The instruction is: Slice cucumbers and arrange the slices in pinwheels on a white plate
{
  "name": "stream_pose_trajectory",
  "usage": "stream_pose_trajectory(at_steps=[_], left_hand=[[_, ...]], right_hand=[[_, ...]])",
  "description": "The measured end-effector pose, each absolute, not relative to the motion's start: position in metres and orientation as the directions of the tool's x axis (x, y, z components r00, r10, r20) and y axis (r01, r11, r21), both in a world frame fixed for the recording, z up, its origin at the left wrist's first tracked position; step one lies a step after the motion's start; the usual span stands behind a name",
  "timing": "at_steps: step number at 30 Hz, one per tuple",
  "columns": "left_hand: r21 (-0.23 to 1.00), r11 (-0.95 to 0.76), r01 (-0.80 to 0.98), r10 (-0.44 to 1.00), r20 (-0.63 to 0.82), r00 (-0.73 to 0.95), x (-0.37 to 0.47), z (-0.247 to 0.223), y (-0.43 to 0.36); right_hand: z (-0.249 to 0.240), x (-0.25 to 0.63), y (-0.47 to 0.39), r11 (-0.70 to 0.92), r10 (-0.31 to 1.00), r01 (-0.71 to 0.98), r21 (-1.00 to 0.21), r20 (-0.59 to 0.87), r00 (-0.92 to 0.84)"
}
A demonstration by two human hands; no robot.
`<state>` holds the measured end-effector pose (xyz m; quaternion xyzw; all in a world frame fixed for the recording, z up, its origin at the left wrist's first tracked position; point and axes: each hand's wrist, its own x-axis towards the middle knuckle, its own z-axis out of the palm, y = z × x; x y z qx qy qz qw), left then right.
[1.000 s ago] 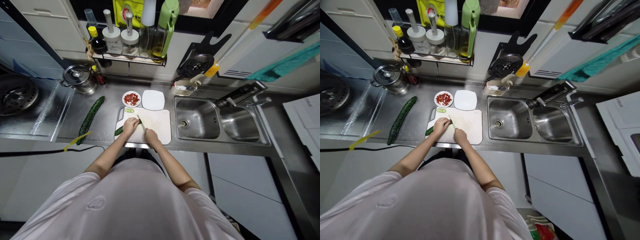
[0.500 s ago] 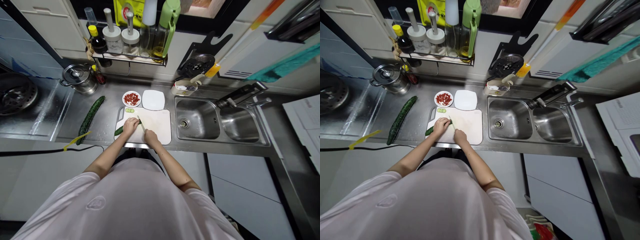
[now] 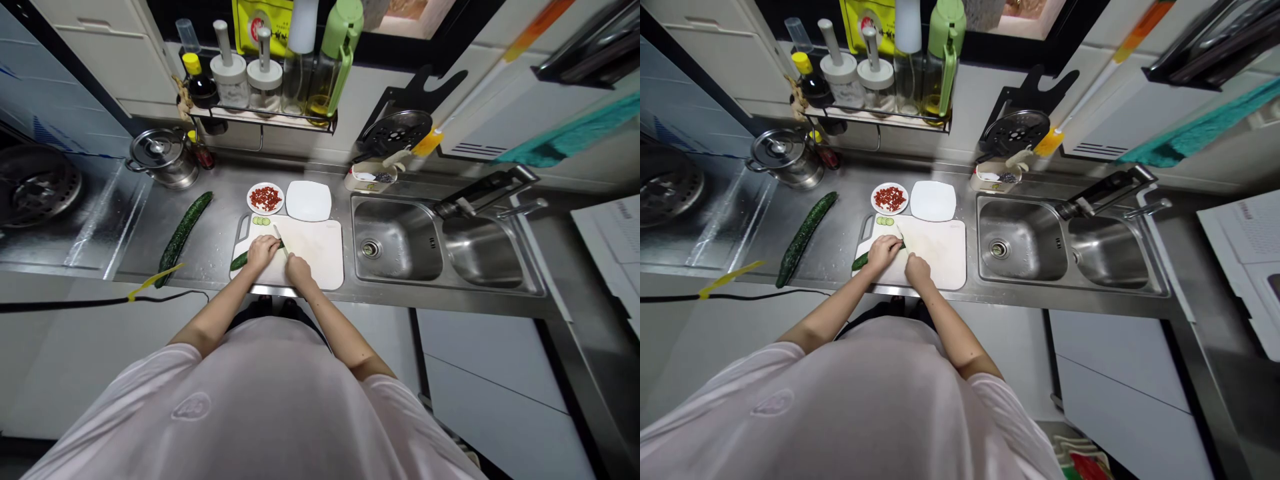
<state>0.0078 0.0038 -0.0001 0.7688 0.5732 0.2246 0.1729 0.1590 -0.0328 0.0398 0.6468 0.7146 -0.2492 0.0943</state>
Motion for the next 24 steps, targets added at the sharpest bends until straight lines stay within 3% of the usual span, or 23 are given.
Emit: stream_pose_trajectory(at_steps=[16,24], left_hand=[[0.546,-0.262,0.796,0.965,0.140,0.221,0.008,0.002,0.002],[0.536,-0.243,0.809,0.970,0.131,0.205,0.009,0.002,0.001]], right_hand=[[0.038,0.173,-0.060,-0.004,0.842,0.973,-0.229,-0.525,-0.121],[0.035,0.164,-0.043,0.013,0.875,0.967,-0.254,-0.465,-0.134]])
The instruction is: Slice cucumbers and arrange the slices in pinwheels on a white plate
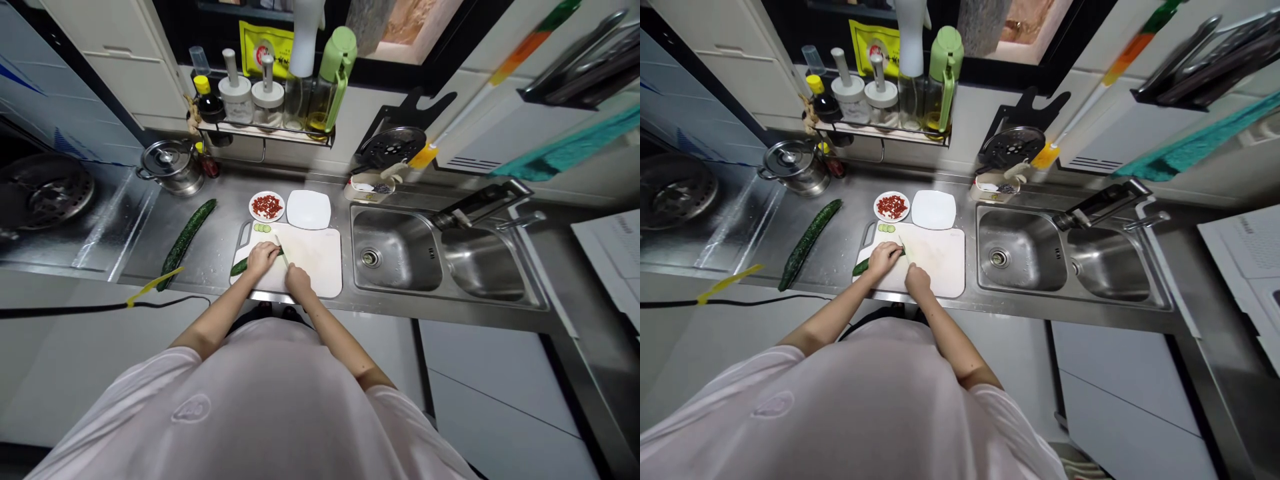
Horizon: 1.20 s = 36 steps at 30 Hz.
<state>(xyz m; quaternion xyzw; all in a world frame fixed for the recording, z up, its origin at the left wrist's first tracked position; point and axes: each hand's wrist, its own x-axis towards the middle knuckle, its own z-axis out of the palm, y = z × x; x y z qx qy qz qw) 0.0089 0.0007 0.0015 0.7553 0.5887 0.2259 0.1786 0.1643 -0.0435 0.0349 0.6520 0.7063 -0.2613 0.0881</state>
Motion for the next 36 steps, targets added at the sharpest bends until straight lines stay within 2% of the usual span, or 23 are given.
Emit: stream_pose_trajectory(at_steps=[8,19,36], left_hand=[[0.528,-0.245,0.813,0.970,0.138,0.203,0.008,0.002,0.001],[0.532,-0.236,0.813,0.972,0.137,0.192,0.011,0.005,0.000],[0.534,-0.248,0.808,0.969,0.140,0.205,0.011,0.007,0.000]], right_hand=[[0.034,0.161,-0.032,0.012,0.873,0.963,-0.268,-0.468,-0.141],[0.036,0.181,-0.063,0.013,0.850,0.968,-0.252,-0.506,-0.144],[0.046,0.161,-0.033,0.005,0.862,0.957,-0.292,-0.484,-0.152]])
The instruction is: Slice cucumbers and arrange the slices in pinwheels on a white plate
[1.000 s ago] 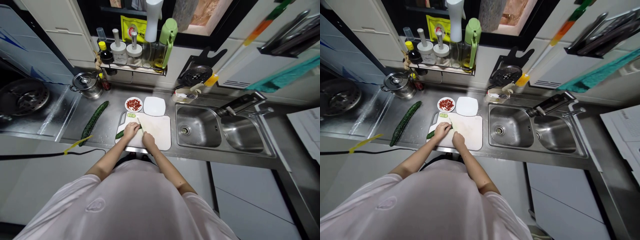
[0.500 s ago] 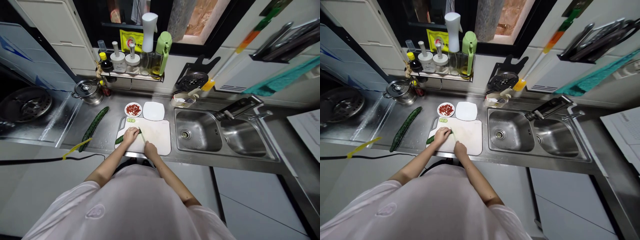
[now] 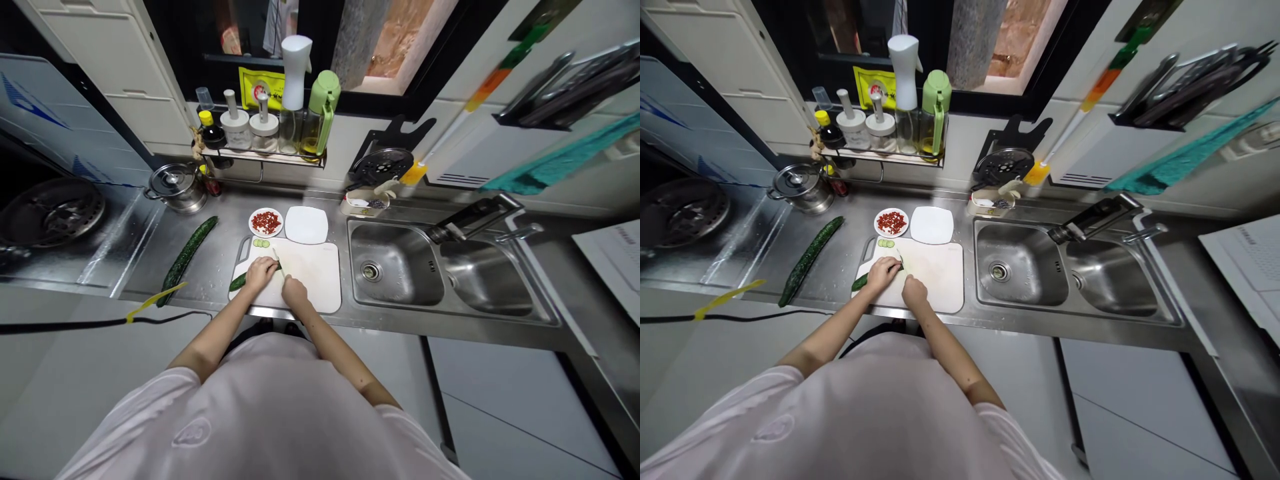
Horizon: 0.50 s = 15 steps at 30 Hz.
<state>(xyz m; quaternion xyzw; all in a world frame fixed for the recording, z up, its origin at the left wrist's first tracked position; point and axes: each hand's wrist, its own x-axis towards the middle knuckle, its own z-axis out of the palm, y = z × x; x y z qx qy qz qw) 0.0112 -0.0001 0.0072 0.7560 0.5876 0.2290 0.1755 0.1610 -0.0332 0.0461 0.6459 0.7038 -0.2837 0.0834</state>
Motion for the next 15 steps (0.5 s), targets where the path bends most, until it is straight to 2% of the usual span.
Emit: stream_pose_trajectory(at_steps=[15], left_hand=[[0.547,-0.236,0.803,0.972,0.121,0.203,0.011,0.007,0.000]], right_hand=[[0.048,0.173,-0.056,0.000,0.835,0.975,-0.222,-0.537,-0.123]])
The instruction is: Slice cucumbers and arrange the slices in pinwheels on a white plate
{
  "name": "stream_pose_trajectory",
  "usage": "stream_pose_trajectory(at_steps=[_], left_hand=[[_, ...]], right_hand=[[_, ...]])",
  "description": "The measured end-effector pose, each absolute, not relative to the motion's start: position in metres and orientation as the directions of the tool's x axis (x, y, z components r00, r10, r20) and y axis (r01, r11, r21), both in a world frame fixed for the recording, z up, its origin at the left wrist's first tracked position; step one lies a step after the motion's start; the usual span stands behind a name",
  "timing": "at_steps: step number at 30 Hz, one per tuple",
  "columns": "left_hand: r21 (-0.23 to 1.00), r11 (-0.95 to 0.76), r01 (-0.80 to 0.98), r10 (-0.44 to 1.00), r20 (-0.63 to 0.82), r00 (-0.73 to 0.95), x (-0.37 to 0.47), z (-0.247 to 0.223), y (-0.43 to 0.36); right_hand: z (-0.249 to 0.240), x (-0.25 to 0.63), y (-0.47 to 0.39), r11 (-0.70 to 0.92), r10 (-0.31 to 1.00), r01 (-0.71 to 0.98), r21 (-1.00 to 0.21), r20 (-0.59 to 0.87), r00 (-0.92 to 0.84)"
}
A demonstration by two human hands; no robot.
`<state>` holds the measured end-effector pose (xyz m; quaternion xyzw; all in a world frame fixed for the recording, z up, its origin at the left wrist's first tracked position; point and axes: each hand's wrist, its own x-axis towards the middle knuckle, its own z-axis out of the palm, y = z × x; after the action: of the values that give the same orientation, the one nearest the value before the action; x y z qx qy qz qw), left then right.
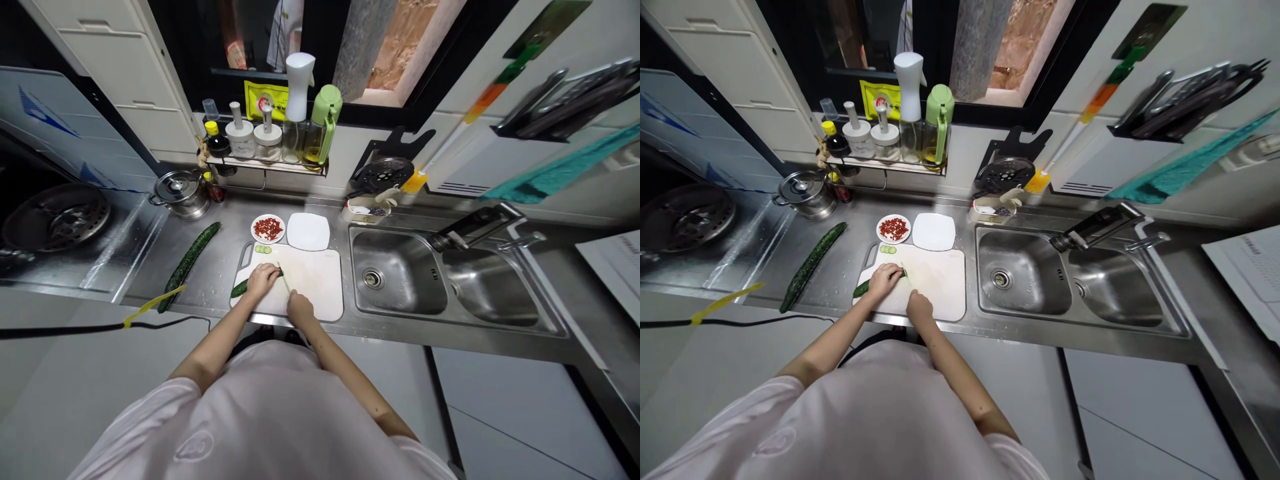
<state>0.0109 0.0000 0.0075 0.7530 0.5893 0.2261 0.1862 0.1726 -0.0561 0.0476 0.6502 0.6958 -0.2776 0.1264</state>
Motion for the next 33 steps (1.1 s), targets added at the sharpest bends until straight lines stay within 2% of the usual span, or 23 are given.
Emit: stream_pose_trajectory(at_steps=[17,33], left_hand=[[0.569,-0.209,0.796,0.978,0.107,0.180,0.011,0.007,0.001],[0.568,-0.196,0.799,0.980,0.096,0.173,0.011,0.008,0.002]], right_hand=[[0.043,0.183,-0.073,-0.010,0.847,0.974,-0.228,-0.520,-0.113],[0.044,0.190,-0.079,-0.039,0.819,0.971,-0.236,-0.564,-0.104]])
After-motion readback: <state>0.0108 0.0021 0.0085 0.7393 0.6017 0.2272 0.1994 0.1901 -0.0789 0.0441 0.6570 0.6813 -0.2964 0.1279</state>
